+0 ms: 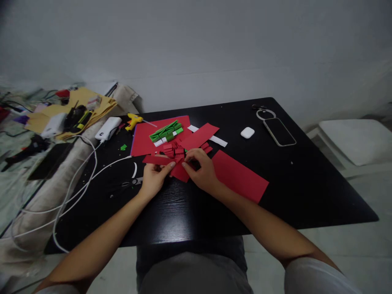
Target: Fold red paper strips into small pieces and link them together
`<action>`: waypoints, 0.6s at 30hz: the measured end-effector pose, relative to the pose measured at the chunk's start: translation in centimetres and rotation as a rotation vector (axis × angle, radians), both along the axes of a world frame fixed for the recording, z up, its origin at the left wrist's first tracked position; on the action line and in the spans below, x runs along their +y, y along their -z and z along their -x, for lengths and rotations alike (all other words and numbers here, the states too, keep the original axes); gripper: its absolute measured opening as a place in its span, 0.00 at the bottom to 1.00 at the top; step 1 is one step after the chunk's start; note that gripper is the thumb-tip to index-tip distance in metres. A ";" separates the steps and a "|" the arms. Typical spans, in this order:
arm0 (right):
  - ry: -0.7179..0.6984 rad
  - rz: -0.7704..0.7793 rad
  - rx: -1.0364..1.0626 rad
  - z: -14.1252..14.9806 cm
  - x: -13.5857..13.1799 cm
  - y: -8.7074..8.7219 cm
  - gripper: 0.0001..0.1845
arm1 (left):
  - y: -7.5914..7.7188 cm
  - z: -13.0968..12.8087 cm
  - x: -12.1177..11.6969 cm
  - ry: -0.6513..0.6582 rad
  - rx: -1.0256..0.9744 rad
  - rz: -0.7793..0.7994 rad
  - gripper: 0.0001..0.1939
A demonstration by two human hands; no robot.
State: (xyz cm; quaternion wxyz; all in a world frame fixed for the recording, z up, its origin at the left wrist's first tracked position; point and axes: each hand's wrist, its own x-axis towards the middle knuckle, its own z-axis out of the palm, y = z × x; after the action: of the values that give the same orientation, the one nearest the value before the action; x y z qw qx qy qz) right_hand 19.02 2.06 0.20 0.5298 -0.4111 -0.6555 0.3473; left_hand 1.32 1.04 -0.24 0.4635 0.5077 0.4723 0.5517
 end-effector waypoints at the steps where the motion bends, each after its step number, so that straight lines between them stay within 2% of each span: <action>1: 0.012 -0.058 -0.055 0.0 -0.1 -0.1 0.03 | 0.1 0.0 -0.1 -0.030 0.021 -0.014 0.15; 4: 0.041 -0.070 -0.097 0.1 -0.4 -0.3 0.04 | 0.5 0.2 -0.4 -0.060 0.098 -0.093 0.13; 9: 0.021 0.049 -0.014 0.3 -0.4 0.2 0.05 | 0.6 0.5 -1.0 0.052 0.215 -0.295 0.07; 13: -0.024 0.123 0.019 0.2 -0.1 0.4 0.03 | 0.4 0.4 -1.2 0.087 0.254 -0.309 0.06; 18: -0.047 0.132 0.006 0.0 0.0 0.1 0.01 | 0.3 0.1 -1.4 0.024 0.322 -0.261 0.07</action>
State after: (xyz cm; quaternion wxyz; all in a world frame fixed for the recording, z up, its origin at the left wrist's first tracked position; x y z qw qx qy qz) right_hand 19.00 2.04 0.08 0.4953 -0.4285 -0.6391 0.4031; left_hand 1.21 -0.33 -0.50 0.3191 0.6507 0.4586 0.5143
